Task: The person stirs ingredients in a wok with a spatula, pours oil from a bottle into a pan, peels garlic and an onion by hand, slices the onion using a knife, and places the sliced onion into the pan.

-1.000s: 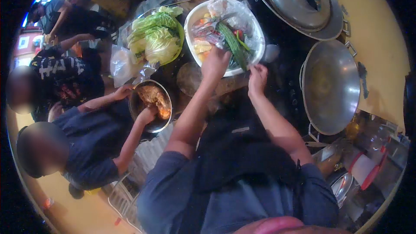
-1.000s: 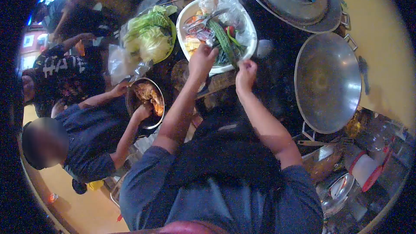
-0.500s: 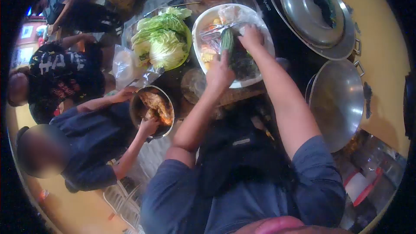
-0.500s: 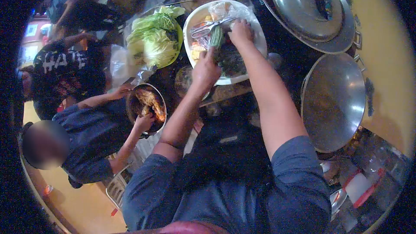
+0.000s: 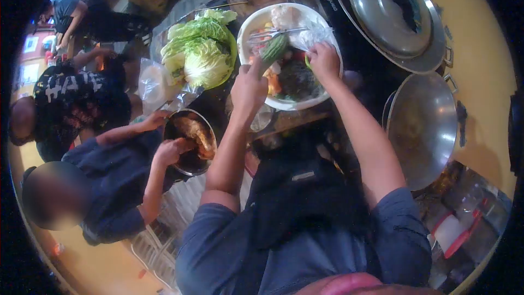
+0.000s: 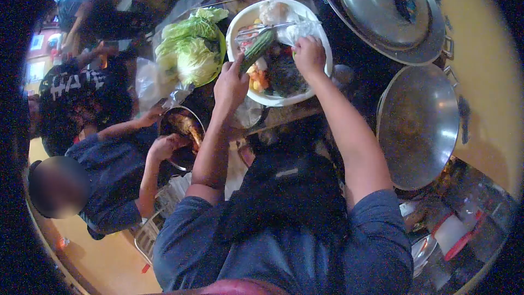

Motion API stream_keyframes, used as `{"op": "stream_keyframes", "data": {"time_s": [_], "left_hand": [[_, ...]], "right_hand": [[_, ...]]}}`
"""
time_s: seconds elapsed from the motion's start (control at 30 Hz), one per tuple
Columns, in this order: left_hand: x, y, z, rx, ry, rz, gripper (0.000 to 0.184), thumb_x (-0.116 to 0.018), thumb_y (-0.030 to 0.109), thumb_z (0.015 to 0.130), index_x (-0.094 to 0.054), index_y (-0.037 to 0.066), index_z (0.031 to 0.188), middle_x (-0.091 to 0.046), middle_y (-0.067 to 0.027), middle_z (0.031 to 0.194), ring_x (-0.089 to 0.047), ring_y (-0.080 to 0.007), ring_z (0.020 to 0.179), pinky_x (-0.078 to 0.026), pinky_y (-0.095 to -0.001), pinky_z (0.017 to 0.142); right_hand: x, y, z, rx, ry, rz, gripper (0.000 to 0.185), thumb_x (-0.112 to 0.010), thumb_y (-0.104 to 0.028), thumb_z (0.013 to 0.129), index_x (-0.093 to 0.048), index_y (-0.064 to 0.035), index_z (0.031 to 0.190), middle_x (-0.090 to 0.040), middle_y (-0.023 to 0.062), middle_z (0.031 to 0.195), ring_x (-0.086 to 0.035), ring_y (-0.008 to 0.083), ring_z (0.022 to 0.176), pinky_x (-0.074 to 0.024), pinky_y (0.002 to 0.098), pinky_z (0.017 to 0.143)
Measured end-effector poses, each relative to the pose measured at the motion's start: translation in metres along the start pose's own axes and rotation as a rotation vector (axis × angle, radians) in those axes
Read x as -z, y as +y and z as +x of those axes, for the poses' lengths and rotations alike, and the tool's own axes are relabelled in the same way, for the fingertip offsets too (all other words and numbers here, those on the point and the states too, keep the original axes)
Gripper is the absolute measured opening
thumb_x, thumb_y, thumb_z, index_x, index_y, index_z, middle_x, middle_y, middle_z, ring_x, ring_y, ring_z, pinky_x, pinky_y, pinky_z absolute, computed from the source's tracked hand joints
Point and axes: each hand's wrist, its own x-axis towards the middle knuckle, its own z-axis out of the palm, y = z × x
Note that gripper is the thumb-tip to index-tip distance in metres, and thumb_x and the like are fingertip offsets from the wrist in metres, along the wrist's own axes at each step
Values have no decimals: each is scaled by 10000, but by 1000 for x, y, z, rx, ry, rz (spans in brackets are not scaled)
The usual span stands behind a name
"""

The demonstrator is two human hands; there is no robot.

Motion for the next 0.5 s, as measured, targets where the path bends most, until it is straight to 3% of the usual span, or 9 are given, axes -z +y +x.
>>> {"op": "stream_keyframes", "data": {"time_s": [0.2, 0.27, 0.33, 0.37, 0.4, 0.5], "left_hand": [[-12, -3, -38, -21, 83, -22, 583, -538, 115, 776, -429, 174, 1346, -520, -191, 1176, -584, -366, 970, -502, -467, 748], [-27, -7, -43, -53, 159, 42, 600, -555, 103, 768, -421, 153, 1351, -498, -196, 1204, -577, -372, 986, -508, -458, 741], [-35, -10, -37, -84, 164, 86, 610, -569, 96, 763, -416, 124, 1352, -483, -201, 1221, -572, -387, 986, -511, -456, 736], [-38, -11, -32, -100, 193, 119, 620, -573, 103, 758, -423, 147, 1358, -501, -174, 1207, -570, -373, 989, -508, -446, 755], [-41, -12, -29, -113, 214, 155, 631, -577, 110, 753, -430, 170, 1364, -518, -147, 1193, -568, -359, 992, -504, -435, 774], [-44, -15, -17, -132, 189, 202, 636, -585, 105, 749, -423, 143, 1363, -511, -154, 1214, -564, -362, 999, -506, -437, 768]], "right_hand": [[28, -17, -32, 116, 31, 139, 93, -686, -142, 715, -625, -76, 694, -602, 92, 861, -555, 329, 865, -431, 444, 767], [31, -26, -49, 171, 50, 172, 106, -689, -136, 703, -627, -73, 761, -599, 89, 860, -554, 323, 865, -424, 445, 782], [25, -28, -66, 389, 32, 169, 176, -690, -128, 699, -608, -59, 838, -595, 102, 843, -556, 313, 889, -421, 443, 775], [27, -28, -72, 393, 36, 167, 176, -690, -128, 699, -608, -59, 838, -595, 102, 843, -556, 313, 889, -421, 443, 775], [28, -28, -80, 299, -102, 121, 220, -690, -143, 711, -596, -59, 891, -604, 106, 863, -565, 315, 907, -427, 437, 785], [43, -40, -96, 99, -325, 113, 269, -671, -191, 758, -581, -57, 973, -630, 130, 895, -592, 341, 910, -445, 443, 786]]}}
